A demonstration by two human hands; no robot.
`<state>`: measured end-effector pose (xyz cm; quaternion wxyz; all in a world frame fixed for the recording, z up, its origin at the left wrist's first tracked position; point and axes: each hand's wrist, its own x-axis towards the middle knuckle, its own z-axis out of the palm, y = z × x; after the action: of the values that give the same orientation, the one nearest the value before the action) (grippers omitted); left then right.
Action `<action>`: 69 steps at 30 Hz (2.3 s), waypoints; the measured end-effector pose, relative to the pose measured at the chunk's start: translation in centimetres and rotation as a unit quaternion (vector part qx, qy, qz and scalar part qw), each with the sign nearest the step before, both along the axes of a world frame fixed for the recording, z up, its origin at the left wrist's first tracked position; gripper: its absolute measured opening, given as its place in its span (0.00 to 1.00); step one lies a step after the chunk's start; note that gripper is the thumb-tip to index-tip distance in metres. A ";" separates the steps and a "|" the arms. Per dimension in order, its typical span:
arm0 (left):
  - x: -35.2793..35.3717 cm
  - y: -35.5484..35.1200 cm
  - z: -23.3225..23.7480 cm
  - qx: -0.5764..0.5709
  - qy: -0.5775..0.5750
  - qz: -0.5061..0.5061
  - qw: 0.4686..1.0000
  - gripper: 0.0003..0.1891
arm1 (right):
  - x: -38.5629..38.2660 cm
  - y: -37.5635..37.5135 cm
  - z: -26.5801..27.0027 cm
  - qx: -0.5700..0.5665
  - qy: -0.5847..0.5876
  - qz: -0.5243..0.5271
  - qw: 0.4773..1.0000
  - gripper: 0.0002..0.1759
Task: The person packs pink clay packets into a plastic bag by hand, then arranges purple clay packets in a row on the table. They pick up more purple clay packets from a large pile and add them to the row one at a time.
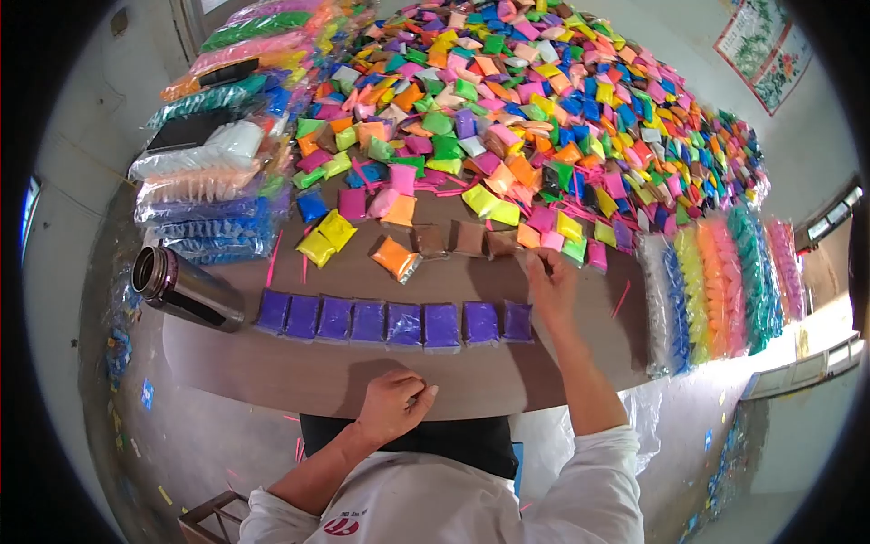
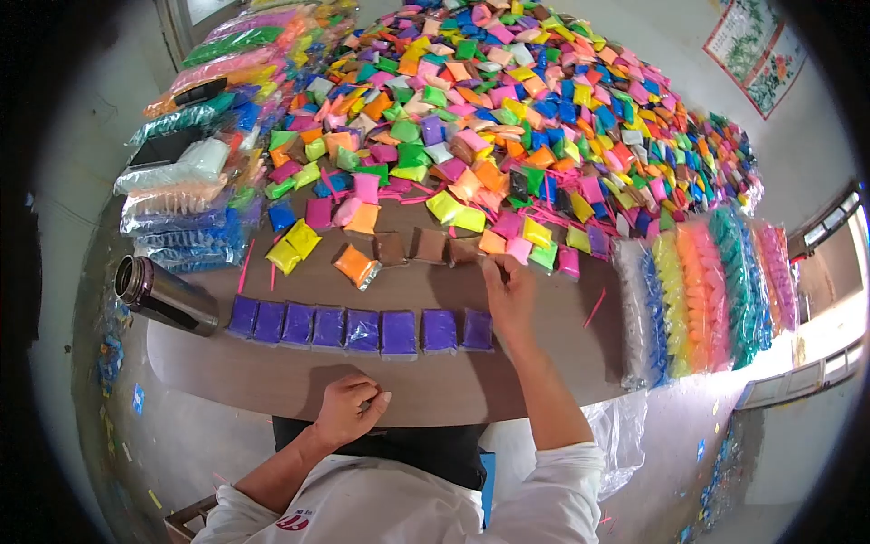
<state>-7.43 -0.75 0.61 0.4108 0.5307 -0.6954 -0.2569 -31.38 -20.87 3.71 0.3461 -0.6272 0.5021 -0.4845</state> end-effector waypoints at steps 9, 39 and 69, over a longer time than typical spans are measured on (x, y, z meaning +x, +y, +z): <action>0.2 -0.7 0.0 -0.006 0.007 -0.005 1.000 0.09 | 7.9 -13.8 0.5 -0.152 0.131 0.063 0.978 0.13; 2.1 -1.2 0.5 0.091 0.139 -0.044 0.985 0.09 | 24.5 -34.4 -5.8 -0.037 0.097 0.089 0.991 0.19; 1.5 -0.8 0.2 0.061 0.113 -0.025 0.991 0.08 | 14.6 -20.2 3.0 0.334 -0.325 0.372 0.803 0.11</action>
<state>-5.90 -1.55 0.82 0.4467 0.5052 -0.6407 -0.3672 -16.75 -41.09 6.74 0.8309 -0.4173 0.2190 -0.2957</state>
